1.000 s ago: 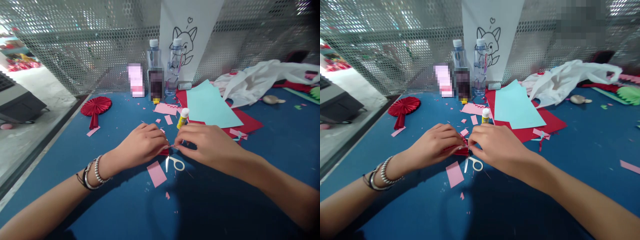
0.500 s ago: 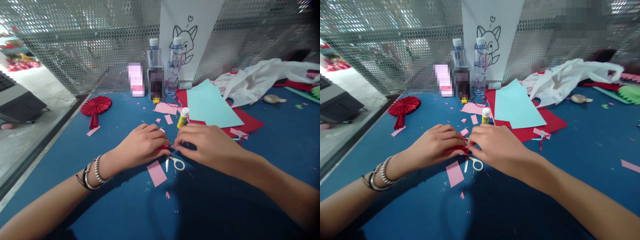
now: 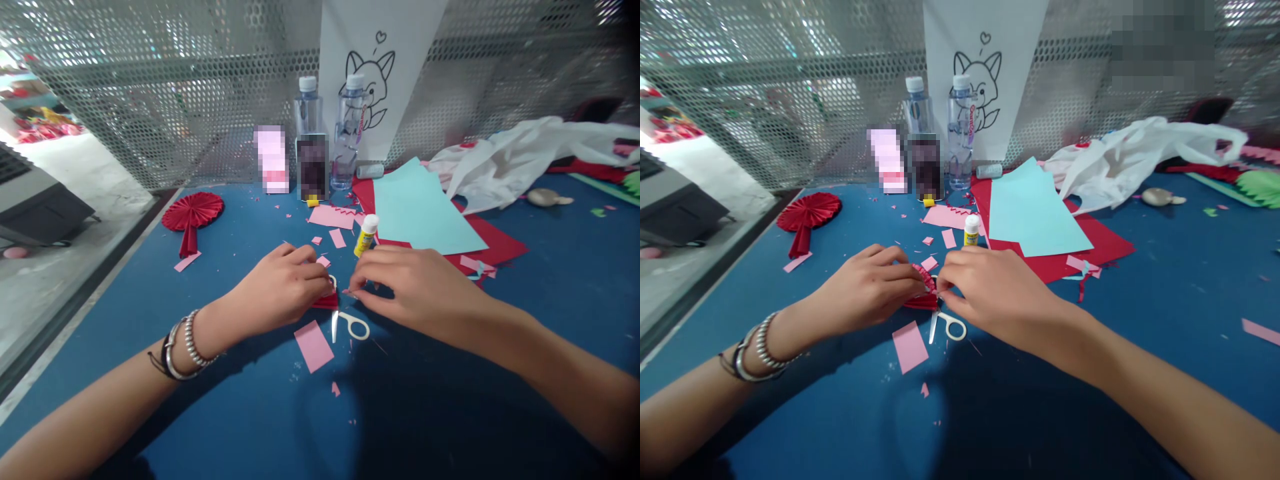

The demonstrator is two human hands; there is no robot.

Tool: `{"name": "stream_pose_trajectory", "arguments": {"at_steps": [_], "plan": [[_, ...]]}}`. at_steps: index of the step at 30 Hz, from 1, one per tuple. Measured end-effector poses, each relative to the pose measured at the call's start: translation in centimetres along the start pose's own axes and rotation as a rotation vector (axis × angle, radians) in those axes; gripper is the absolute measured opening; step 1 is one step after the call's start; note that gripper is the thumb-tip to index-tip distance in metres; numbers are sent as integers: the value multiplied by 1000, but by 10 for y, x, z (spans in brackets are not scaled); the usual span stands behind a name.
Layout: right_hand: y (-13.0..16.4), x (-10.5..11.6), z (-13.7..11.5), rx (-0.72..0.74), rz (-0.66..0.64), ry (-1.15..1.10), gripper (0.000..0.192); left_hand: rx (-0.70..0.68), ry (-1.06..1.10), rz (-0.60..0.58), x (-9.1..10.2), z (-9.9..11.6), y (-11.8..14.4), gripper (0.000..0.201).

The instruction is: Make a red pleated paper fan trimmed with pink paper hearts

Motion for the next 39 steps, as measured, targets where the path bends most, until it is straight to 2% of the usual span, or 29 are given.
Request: {"name": "stream_pose_trajectory", "arguments": {"at_steps": [2,3,6,8,11,15,20,28,33,39], "plan": [[0,1,1,-9,-12,0,11,72,-13,-80,-1,-9,5,19],[0,0,1,-9,-25,-1,12,130,2,-111,-2,-15,9,29],[-1,-5,1,18,-77,14,13,306,113,-177,-13,-33,22,84],[-2,-11,0,51,-102,46,14,330,204,-229,-29,-39,26,96],[-3,-20,0,92,-124,96,16,267,292,-240,-53,-38,21,88],[-5,-26,2,88,-142,122,17,218,300,-122,-60,-36,7,73],[-5,-25,2,88,-156,138,19,177,278,-67,-50,-33,2,65],[-2,-18,4,97,-122,129,16,163,244,-82,-32,-31,1,74],[-4,-9,5,81,-126,102,18,136,211,-100,-23,-29,1,68],[-13,9,1,156,-224,74,20,123,189,-130,-8,-24,3,65]]}}
Point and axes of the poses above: each hand's wrist, its own y-axis away from the middle knuckle, its own x-axis out of the back of the hand, z = x × y, the point moved 6 cm from there along -y, towards the middle knuckle, and after that the axes turned 6 degrees about y, right-handed, at the moved point
